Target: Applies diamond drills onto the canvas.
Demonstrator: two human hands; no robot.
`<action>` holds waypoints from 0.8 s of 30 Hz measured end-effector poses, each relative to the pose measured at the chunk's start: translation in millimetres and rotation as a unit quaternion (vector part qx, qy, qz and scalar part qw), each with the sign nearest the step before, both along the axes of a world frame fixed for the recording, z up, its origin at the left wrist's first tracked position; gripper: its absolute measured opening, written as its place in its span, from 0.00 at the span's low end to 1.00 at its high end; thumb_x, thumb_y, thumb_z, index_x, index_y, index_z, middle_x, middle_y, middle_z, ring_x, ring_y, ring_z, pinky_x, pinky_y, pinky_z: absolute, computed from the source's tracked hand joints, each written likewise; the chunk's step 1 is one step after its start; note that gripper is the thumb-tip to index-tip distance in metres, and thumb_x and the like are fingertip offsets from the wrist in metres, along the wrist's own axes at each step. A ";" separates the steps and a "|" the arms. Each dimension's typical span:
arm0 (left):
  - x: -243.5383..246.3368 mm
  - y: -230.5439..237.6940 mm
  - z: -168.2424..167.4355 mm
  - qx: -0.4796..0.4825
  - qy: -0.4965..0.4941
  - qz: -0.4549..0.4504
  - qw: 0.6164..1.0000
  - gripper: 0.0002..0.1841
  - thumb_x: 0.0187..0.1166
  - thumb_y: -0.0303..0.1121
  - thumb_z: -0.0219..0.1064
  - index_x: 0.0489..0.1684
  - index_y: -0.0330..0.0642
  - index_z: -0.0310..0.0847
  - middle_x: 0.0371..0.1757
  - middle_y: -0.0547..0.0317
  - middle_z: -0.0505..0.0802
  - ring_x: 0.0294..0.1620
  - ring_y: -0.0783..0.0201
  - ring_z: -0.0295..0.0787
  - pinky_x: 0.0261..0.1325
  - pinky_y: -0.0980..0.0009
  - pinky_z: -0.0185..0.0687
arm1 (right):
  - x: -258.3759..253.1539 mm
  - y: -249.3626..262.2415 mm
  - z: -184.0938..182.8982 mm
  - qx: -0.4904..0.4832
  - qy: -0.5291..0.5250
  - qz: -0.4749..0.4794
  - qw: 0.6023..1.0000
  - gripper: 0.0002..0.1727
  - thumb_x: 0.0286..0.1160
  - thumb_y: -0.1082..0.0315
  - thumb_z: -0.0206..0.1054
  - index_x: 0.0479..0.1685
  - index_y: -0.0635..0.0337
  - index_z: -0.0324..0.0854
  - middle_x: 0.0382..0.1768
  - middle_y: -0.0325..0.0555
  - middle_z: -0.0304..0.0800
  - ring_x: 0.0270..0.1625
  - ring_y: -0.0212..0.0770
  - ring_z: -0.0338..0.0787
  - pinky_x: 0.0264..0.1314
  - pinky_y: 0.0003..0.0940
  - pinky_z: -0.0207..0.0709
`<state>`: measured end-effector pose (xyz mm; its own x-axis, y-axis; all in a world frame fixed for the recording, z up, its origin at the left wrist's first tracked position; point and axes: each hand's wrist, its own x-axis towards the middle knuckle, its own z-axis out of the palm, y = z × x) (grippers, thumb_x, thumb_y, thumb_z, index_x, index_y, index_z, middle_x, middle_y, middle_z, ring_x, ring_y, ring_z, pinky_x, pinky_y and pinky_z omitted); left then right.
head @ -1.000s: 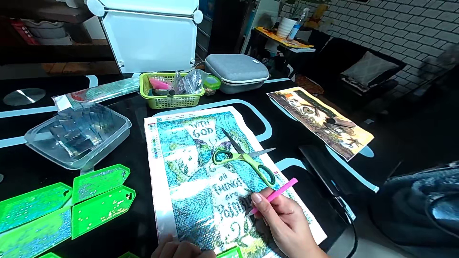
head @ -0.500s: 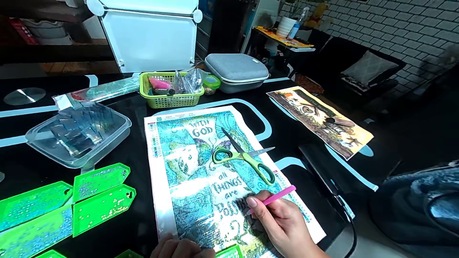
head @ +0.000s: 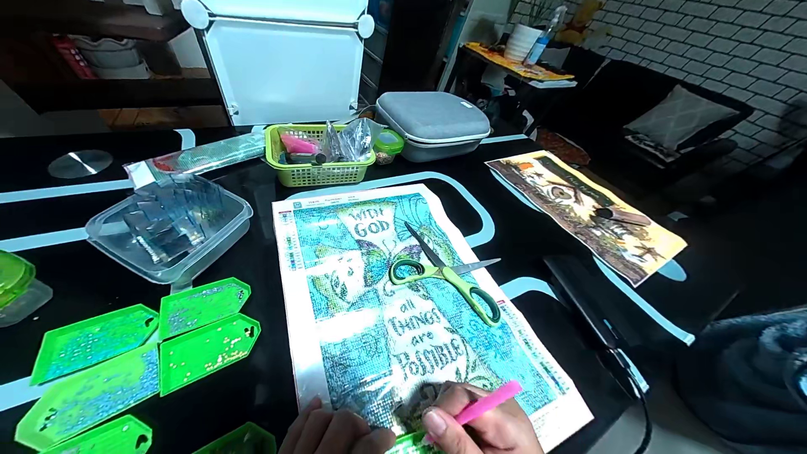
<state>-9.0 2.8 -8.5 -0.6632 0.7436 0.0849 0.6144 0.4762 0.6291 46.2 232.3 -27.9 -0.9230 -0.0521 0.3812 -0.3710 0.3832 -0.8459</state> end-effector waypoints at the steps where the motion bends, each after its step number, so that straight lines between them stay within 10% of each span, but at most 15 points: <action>1: 0.1 0.5 0.0 0.001 0.000 0.002 1.000 0.24 0.68 0.49 0.79 0.58 0.45 0.92 0.50 0.47 0.94 0.56 0.43 0.89 0.74 0.41 0.72 | -0.6 -0.5 -0.8 0.010 0.006 -0.001 1.000 0.16 0.90 0.66 0.61 0.34 0.68 0.82 0.24 0.48 0.84 0.27 0.29 0.83 0.33 0.20 0.77; 14: 0.8 1.6 -1.6 0.005 0.003 0.003 1.000 0.24 0.68 0.49 0.79 0.58 0.45 0.92 0.50 0.48 0.94 0.56 0.44 0.89 0.75 0.42 0.71 | -2.9 -1.0 -3.9 0.000 0.007 0.012 1.000 0.15 0.90 0.66 0.62 0.35 0.68 0.82 0.25 0.48 0.85 0.28 0.29 0.84 0.34 0.20 0.78; 19: 0.4 2.3 -0.1 -0.003 0.008 0.002 1.000 0.24 0.68 0.50 0.79 0.58 0.45 0.92 0.50 0.47 0.94 0.56 0.43 0.89 0.74 0.41 0.72 | -5.6 12.2 7.3 -0.149 -0.073 -0.060 0.984 0.11 0.90 0.63 0.61 0.38 0.52 0.85 0.30 0.27 0.91 0.31 0.16 0.86 0.34 0.14 0.81; 24: -0.3 3.6 0.9 -0.008 0.002 -0.002 1.000 0.24 0.68 0.49 0.79 0.59 0.44 0.92 0.50 0.44 0.94 0.55 0.41 0.89 0.74 0.40 0.71 | -18.9 48.5 -3.7 -0.115 -0.030 -0.150 0.981 0.13 0.89 0.62 0.61 0.34 0.52 0.85 0.27 0.28 0.90 0.26 0.18 0.85 0.27 0.12 0.78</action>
